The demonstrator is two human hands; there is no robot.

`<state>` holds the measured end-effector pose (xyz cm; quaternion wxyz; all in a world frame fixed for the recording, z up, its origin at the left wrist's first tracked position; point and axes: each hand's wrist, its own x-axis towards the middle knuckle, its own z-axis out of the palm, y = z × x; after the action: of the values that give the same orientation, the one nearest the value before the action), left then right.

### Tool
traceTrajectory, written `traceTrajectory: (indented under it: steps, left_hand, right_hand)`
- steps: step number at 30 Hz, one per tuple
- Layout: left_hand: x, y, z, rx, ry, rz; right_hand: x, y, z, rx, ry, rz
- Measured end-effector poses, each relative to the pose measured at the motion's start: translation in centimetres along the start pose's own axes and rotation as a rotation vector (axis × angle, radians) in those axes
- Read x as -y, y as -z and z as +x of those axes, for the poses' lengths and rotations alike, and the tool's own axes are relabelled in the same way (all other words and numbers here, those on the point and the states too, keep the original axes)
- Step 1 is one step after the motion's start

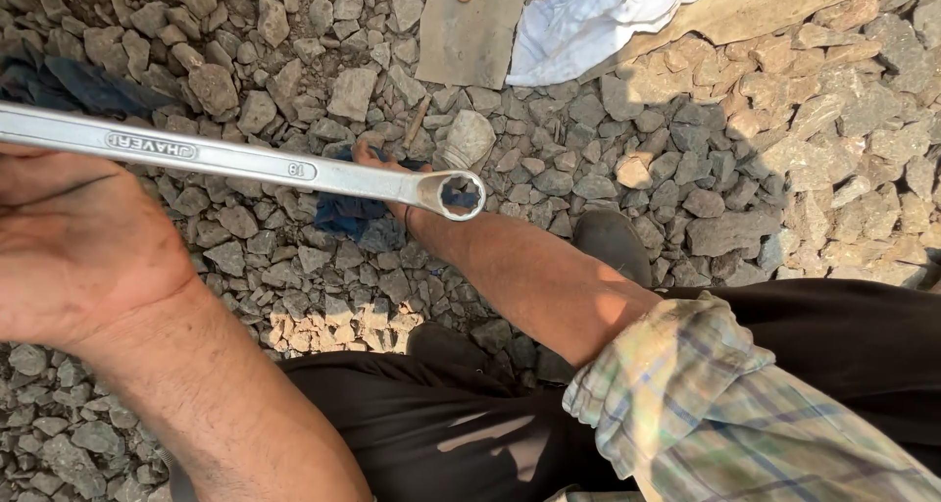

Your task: The person kneels on gravel and uses a long metal wrench to tighten a bolt on the undercarriage of a large vehicle. They repeatedly apply force to the wrench, repositioning their hands and the tool to secure the fastener.

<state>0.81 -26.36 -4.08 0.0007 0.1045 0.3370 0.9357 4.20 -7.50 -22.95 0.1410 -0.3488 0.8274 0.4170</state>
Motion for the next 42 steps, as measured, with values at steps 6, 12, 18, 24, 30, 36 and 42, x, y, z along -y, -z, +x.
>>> traceTrajectory:
  steps: [6,12,18,24,30,36,42]
  left_hand:
    - [6.7,-11.5,-5.0,-0.403,-0.013,0.288]
    - [12.4,-13.5,-13.0,0.691,0.283,1.041]
    - [12.3,-14.8,-7.6,0.997,0.965,2.016]
    - [8.2,-7.9,-3.3,0.23,1.042,2.179]
    - [5.0,-9.4,-3.9,0.133,0.898,2.141]
    - [3.9,-13.1,-3.0,0.097,1.114,2.079]
    - [4.6,-11.2,-2.9,0.242,0.87,2.071]
  right_hand:
    - [0.7,0.9,-1.8,-0.029,0.007,0.04]
    - [3.2,-1.0,-2.5,-0.033,0.027,0.079]
    - [4.2,-1.3,-2.8,-0.083,0.042,0.117]
    - [3.1,-1.0,-5.4,-0.177,0.118,0.463]
    - [0.8,-5.0,-4.1,-0.891,-0.327,0.984]
    - [-8.0,-14.4,-1.7,-0.697,-0.897,1.014]
    - [-13.0,-20.5,-4.1,-0.535,-0.743,1.014]
